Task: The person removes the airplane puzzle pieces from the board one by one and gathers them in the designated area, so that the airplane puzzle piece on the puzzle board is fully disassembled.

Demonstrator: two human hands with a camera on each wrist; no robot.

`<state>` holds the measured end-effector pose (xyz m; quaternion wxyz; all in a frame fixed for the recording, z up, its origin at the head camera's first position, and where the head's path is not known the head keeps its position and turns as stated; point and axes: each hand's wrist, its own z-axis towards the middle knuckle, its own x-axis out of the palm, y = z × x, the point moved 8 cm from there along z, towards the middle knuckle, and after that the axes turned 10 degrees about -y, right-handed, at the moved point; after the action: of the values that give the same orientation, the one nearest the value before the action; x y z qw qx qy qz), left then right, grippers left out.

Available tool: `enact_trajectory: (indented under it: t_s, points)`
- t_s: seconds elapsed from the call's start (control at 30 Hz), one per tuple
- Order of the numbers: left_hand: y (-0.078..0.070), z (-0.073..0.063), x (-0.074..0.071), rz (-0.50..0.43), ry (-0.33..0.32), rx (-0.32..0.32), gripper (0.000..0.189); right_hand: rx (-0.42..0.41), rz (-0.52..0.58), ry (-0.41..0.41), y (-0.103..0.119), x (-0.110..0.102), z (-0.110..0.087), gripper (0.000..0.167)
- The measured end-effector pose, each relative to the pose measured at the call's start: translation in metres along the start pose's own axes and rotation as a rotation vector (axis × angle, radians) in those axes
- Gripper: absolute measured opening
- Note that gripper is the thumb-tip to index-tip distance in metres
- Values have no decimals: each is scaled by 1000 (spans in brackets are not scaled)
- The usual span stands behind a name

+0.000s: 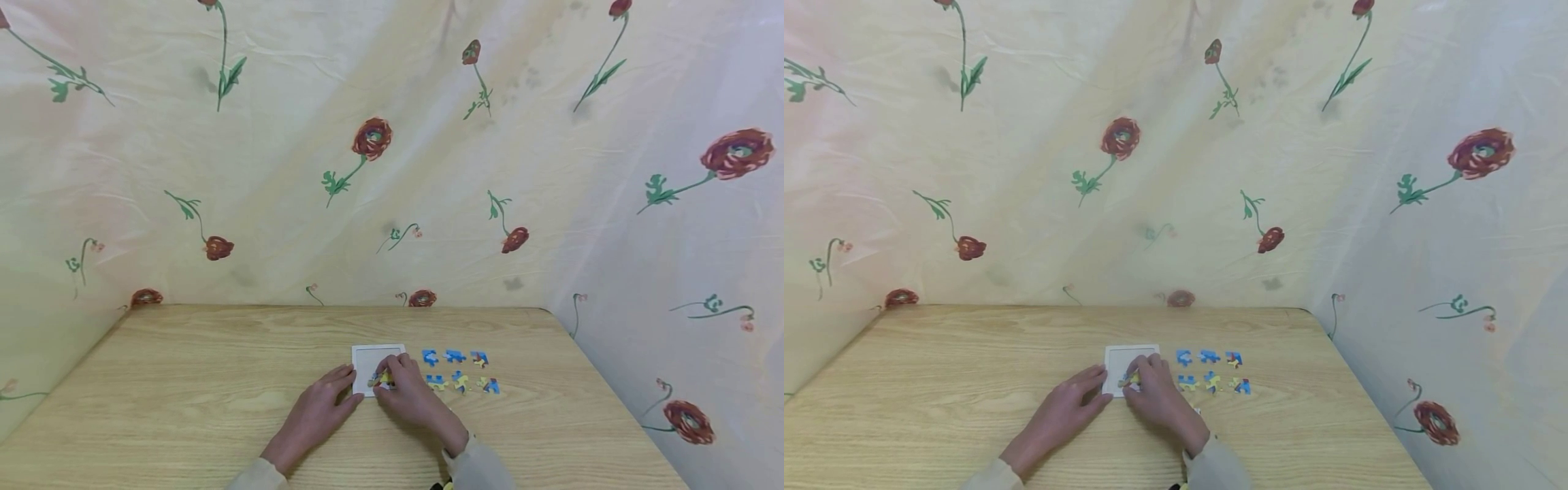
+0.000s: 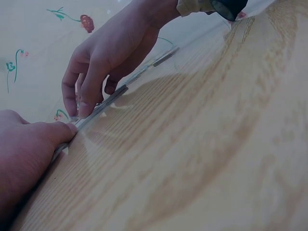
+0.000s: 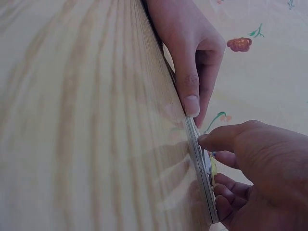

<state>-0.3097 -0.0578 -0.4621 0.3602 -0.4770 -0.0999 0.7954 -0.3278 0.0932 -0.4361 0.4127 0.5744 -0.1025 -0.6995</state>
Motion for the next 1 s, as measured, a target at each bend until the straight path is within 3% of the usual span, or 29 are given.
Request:
enact_trajectory:
  t_s: [0.4, 1.0]
  points:
    - [0, 0, -1, -2, 5, -6, 46, 22, -10, -4, -5, 1, 2, 21]
    - [-1, 0, 0, -1, -20, 23, 44, -111, -78, -24, 4, -7, -2, 19]
